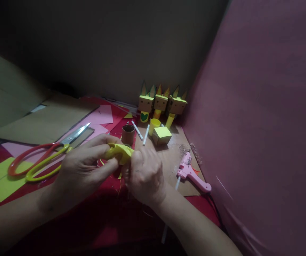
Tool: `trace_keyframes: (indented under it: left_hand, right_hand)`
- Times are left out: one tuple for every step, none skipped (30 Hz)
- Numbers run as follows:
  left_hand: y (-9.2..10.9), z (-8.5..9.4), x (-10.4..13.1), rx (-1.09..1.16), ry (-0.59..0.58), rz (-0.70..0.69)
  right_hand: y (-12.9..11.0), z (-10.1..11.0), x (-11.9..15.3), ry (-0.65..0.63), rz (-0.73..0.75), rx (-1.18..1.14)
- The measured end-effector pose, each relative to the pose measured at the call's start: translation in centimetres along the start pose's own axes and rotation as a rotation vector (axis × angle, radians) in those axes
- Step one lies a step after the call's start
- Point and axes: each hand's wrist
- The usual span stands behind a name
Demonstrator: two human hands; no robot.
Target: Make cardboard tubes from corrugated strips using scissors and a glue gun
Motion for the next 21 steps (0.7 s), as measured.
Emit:
trace_keyframes:
  left_hand:
    - [0.0, 0.0, -0.1, 0.005, -0.001, 0.002]
    - [0.0, 0.1, -0.1, 0.015, -0.004, 0.007]
    - [0.0, 0.2, -0.2, 0.028, -0.009, 0.014]
    - [0.0, 0.3, -0.3, 0.042, -0.012, 0.025]
    - [0.1, 0.3, -0.4, 0.054, -0.013, 0.042]
    - [0.2, 0.4, -0.4, 0.065, -0.012, 0.058]
    - [0.2, 0.4, -0.5, 0.076, -0.011, 0.074]
    - [0.3, 0.5, -0.6, 0.082, -0.011, 0.086]
    - [0.3, 0.5, -0.6, 0.083, -0.008, 0.091]
    - [0.3, 0.4, -0.6, 0.078, -0.007, 0.088]
    - [0.2, 0.4, -0.6, 0.073, -0.006, 0.08]
    - [0.2, 0.4, -0.6, 0.068, -0.003, 0.073]
    - [0.2, 0.4, -0.6, 0.064, 0.003, 0.069]
    - [0.1, 0.3, -0.6, 0.064, 0.004, 0.073]
    - [0.1, 0.3, -0.6, 0.069, 0.002, 0.086]
    - [0.1, 0.3, -0.6, 0.076, -0.001, 0.104]
    - [0.1, 0.3, -0.6, 0.082, -0.002, 0.122]
    - [0.1, 0.4, -0.6, 0.091, 0.0, 0.138]
    - [0.1, 0.4, -0.7, 0.102, 0.001, 0.154]
    - [0.1, 0.4, -0.7, 0.116, 0.007, 0.168]
    - [0.1, 0.5, -0.8, 0.131, 0.012, 0.179]
  right_hand:
    - [0.1, 0.1, 0.1, 0.001, -0.016, -0.033]
    - [0.2, 0.3, 0.1, -0.006, -0.038, -0.074]
    - [0.2, 0.4, 0.1, -0.012, -0.063, -0.112]
    - [0.3, 0.5, 0.1, -0.02, -0.087, -0.138]
    - [0.3, 0.6, 0.0, -0.029, -0.101, -0.148]
    - [0.4, 0.6, 0.0, -0.038, -0.101, -0.139]
    - [0.3, 0.6, 0.0, -0.046, -0.09, -0.112]
    - [0.3, 0.4, 0.0, -0.053, -0.074, -0.077]
    - [0.3, 0.3, 0.0, -0.058, -0.064, -0.042]
    - [0.2, 0.1, 0.1, -0.066, -0.063, -0.013]
    - [0.2, -0.1, 0.1, -0.068, -0.067, 0.011]
    - [0.1, -0.3, 0.2, -0.065, -0.075, 0.032]
    - [0.1, -0.5, 0.3, -0.056, -0.078, 0.05]
    - [0.1, -0.6, 0.4, -0.044, -0.083, 0.065]
    - [0.1, -0.7, 0.4, -0.03, -0.086, 0.081]
    - [0.0, -0.7, 0.5, -0.024, -0.091, 0.092]
    - [0.0, -0.6, 0.6, -0.02, -0.1, 0.103]
    - [0.0, -0.6, 0.6, -0.018, -0.114, 0.116]
    - [0.0, -0.5, 0.7, -0.018, -0.128, 0.127]
    - [0.0, -0.4, 0.8, -0.022, -0.138, 0.133]
    - [0.1, -0.4, 0.9, -0.031, -0.137, 0.132]
Point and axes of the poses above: each hand's wrist, its own x-axis away from the middle knuckle, its own z-axis out of the back of the hand, y = z × x, and after that the axes turned 9 degrees about z, right-handed
